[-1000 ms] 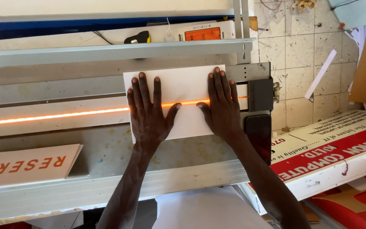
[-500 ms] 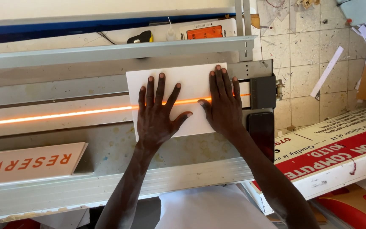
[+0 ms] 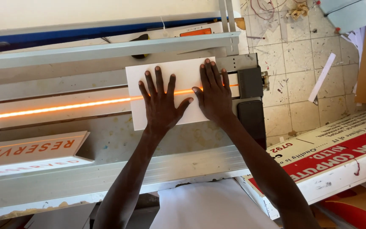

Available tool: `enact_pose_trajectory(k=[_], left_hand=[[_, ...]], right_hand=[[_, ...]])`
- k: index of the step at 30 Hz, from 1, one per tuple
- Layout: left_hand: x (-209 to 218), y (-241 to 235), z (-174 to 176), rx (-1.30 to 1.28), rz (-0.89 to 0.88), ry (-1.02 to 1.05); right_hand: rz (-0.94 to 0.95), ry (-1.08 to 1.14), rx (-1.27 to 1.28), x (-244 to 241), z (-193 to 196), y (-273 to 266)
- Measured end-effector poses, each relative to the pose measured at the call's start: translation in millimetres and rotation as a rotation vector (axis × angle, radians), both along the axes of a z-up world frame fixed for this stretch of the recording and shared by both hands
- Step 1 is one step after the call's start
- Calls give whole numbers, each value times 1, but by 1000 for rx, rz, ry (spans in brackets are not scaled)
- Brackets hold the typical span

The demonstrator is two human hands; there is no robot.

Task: Using a strip heater to soften a plastic sheet and then bending it to form a sign.

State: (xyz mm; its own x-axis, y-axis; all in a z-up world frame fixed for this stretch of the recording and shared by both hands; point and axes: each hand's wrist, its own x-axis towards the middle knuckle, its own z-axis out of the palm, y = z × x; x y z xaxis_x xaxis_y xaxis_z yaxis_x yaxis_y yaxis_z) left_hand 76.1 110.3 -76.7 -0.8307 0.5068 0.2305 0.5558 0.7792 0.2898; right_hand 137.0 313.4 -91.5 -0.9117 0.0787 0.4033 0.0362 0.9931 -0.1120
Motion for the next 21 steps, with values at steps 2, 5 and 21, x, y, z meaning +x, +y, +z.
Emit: enact_pose_trajectory(k=[2, 5, 21], left_hand=[[1, -2, 4, -29, -9, -9], [-1, -2, 8, -58, -42, -30], [21, 33, 14, -44, 57, -30]], right_hand=[[-1, 2, -7, 0, -2, -1], [-10, -8, -37, 1, -2, -2], [25, 30, -154, 3, -11, 7]])
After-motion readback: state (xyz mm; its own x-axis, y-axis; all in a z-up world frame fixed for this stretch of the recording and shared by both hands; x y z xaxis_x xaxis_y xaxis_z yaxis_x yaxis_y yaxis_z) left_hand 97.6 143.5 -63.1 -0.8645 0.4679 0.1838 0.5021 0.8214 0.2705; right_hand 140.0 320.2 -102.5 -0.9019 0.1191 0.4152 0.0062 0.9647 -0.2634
